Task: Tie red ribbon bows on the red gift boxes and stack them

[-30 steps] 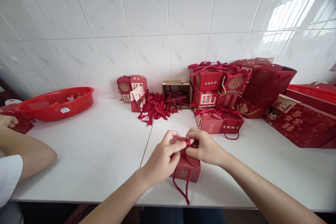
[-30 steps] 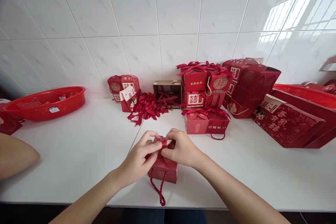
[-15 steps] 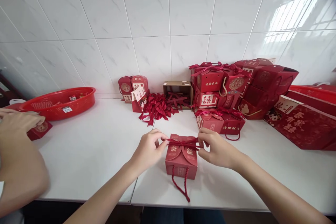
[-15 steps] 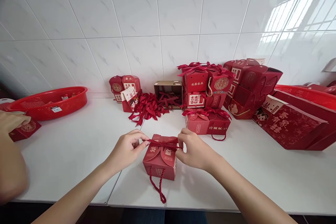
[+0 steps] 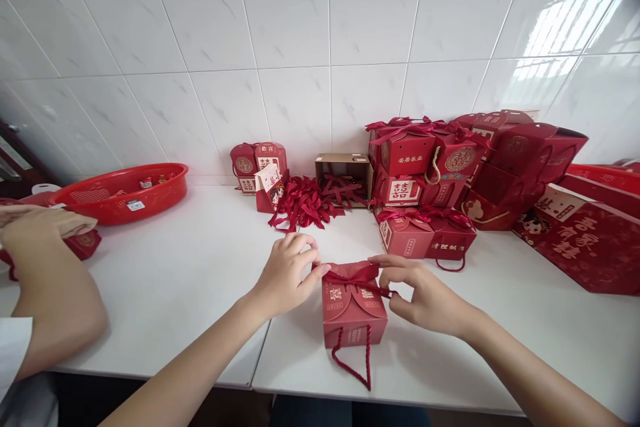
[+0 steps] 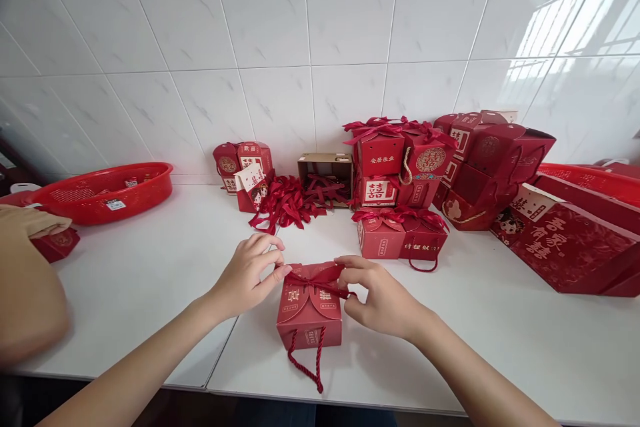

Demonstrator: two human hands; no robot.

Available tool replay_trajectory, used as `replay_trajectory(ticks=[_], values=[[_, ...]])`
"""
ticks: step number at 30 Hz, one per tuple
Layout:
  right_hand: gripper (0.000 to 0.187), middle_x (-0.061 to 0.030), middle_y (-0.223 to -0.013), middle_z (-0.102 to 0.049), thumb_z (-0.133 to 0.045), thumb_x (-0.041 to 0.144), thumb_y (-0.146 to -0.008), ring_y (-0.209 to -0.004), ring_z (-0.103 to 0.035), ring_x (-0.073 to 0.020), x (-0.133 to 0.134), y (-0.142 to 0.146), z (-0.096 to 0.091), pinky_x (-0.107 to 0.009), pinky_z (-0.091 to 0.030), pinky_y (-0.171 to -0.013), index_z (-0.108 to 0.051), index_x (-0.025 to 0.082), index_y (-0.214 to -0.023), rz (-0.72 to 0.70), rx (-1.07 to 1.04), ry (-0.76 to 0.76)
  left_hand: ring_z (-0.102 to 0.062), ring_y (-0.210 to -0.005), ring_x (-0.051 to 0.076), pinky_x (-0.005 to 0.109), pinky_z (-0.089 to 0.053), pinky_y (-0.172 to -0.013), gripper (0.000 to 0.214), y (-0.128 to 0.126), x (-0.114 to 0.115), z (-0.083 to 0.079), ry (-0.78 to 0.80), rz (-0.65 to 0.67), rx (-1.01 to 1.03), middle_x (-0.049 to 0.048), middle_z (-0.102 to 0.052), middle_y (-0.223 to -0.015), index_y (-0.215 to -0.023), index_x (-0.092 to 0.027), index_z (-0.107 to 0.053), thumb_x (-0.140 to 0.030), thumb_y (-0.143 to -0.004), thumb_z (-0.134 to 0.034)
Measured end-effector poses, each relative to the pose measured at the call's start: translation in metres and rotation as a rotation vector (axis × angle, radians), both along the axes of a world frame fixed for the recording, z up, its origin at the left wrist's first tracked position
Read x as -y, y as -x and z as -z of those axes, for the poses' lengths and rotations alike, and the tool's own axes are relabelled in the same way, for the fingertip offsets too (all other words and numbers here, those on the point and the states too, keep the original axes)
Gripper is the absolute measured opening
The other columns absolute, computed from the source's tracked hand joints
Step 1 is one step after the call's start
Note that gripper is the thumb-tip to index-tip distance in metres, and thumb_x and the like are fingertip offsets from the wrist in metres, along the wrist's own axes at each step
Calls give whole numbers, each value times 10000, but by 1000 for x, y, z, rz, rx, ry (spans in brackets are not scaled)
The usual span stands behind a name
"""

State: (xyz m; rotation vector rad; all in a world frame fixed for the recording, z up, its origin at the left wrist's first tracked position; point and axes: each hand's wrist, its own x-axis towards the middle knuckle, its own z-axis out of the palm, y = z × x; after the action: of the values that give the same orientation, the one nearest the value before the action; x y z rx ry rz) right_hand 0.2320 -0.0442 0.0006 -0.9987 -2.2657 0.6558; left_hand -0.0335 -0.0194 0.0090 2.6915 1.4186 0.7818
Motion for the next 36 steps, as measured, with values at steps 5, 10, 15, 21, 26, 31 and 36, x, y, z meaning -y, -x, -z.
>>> replay_trajectory(ticks=[5, 10, 15, 21, 26, 31, 36], values=[[228, -86, -1201, -614, -481, 41, -704, -1239, -512, -251, 2, -2, 5, -340, -477, -899, -605, 217, -775, 3, 36, -3, -521, -912, 233, 400, -383, -775, 298, 2, 1, 11, -146, -92, -108, 56, -597, -938, -729, -201, -615, -382, -912, -465], [261, -69, -1019, -673, -449, 10, -698, -1290, -464, -258, 4, 0, 1, -355, -458, -937, -591, 221, -758, -24, 26, 6, -526, -825, 214, 375, -379, -730, 273, -1, -1, 18, -192, -156, -47, 42, -570, -850, -703, -207, -621, -403, -873, -536], [148, -59, -1064, -654, -538, 120, -774, -1225, -523, -263, 4, -4, 5, -393, -489, -907, -505, 236, -859, 34, -237, 239, -564, -795, 155, 322, -438, -777, 146, -9, 6, 26, 47, -158, 560, -5, -531, -857, -910, -244, -562, -358, -831, -606], [286, -89, -1396, -471, -542, 433, -875, -1231, -517, -264, 1, -8, -1, -445, -466, -965, -538, 274, -1112, 121, -507, 375, -582, -780, 159, 272, -458, -719, 231, -18, 33, 31, 296, -211, 860, -4, -559, -748, -741, -202, -541, -388, -878, -524], [234, -94, -1370, -480, -636, 335, -828, -1301, -420, -293, 0, 21, -11, -502, -372, -1047, -660, 271, -1052, 161, -229, -106, -602, -883, 183, 314, -480, -787, 126, -27, 35, 28, 255, -130, 688, 33, -630, -929, -891, -211, -652, -305, -834, -591], [136, -141, -1302, -527, -654, 266, -807, -1245, -450, -349, -3, 43, -7, -557, -405, -990, -741, 228, -904, 208, 11, -247, -592, -874, 173, 302, -491, -751, 77, -32, 32, 25, 184, -110, 605, 27, -603, -884, -821, -211, -667, -239, -827, -595], [98, -139, -1257, -555, -613, 182, -800, -1184, -523, -306, -4, 49, -2, -487, -456, -960, -709, 195, -806, 221, -37, -183, -588, -866, 156, 275, -524, -727, 105, -33, 37, 24, 237, -68, 651, 30, -580, -906, -815, -197, -613, -236, -870, -533]])
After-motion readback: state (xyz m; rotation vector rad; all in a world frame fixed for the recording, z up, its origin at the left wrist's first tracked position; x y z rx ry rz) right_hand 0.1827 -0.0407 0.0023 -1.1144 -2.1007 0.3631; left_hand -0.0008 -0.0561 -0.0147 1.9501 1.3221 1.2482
